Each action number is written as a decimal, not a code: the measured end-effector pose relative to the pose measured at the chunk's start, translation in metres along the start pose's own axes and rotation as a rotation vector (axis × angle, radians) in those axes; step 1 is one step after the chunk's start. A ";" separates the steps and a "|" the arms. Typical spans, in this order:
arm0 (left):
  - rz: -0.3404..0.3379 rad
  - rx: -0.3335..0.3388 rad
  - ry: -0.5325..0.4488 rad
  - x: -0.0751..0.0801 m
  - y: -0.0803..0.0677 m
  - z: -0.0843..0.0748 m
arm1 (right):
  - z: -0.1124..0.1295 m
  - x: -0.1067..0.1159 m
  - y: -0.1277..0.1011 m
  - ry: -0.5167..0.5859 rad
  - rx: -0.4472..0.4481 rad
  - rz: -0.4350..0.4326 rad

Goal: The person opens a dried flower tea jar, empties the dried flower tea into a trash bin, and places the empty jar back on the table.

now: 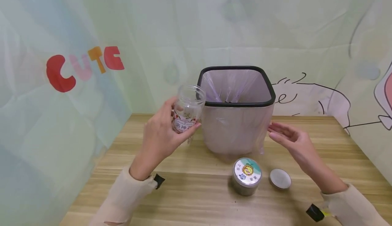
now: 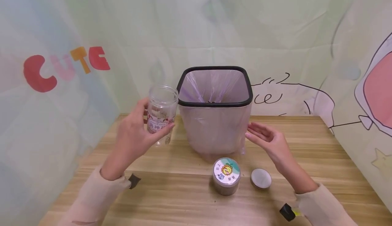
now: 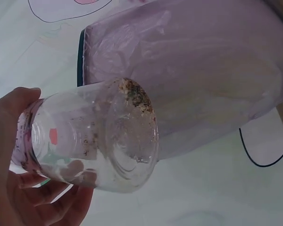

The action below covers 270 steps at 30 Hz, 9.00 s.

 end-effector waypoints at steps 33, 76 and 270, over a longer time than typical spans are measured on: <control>0.297 0.409 -0.298 -0.053 -0.104 0.018 | -0.043 -0.045 -0.046 -0.185 0.123 0.101; 0.347 0.548 -0.409 -0.070 -0.134 0.031 | -0.081 -0.071 -0.053 -0.262 0.094 0.133; 0.949 -0.395 -0.035 -0.089 -0.029 -0.095 | -0.066 -0.087 -0.038 -0.031 0.191 0.369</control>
Point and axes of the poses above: each hand's wrist, its own y-axis towards the middle knuckle, its own x-axis out of the back of the hand, z = x × y, the point moved 2 cm from there along y, towards the middle knuckle, and after that the axes turned 1 degree about y, right-handed, at the moved point
